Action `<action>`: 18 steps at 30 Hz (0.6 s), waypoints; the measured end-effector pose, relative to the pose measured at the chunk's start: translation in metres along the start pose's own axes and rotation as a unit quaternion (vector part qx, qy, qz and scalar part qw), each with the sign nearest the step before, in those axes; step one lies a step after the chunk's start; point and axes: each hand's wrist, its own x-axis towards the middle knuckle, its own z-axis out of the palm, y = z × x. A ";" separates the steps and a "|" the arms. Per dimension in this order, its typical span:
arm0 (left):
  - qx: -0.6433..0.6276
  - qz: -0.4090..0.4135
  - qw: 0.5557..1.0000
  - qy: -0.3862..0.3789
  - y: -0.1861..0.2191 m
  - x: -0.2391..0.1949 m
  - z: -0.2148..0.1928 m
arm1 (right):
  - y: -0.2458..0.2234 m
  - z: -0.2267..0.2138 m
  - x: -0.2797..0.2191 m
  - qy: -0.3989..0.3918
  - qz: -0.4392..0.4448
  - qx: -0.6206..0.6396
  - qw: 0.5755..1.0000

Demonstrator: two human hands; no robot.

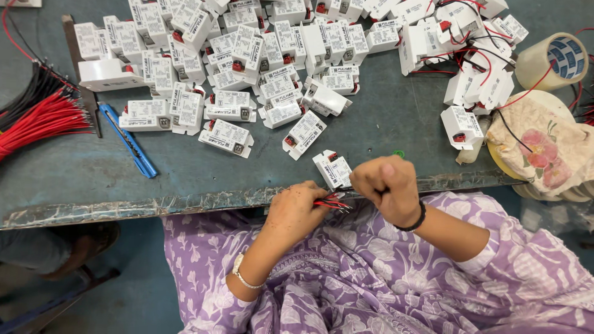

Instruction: The person assembles multiple LED drivers by hand, inserting wires into the small rectangular housing and securing them with a tool.

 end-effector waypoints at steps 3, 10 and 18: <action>0.012 -0.015 0.999 -0.040 -0.003 0.002 -0.002 | 0.001 0.003 0.000 -0.088 -0.057 -0.077 0.991; -0.071 0.036 0.996 -0.046 0.006 -0.008 -0.041 | 0.007 0.001 0.020 -0.021 0.051 -0.040 0.998; 0.016 0.166 0.983 0.081 0.015 -0.029 -0.015 | -0.002 -0.014 0.038 0.013 0.131 0.129 0.983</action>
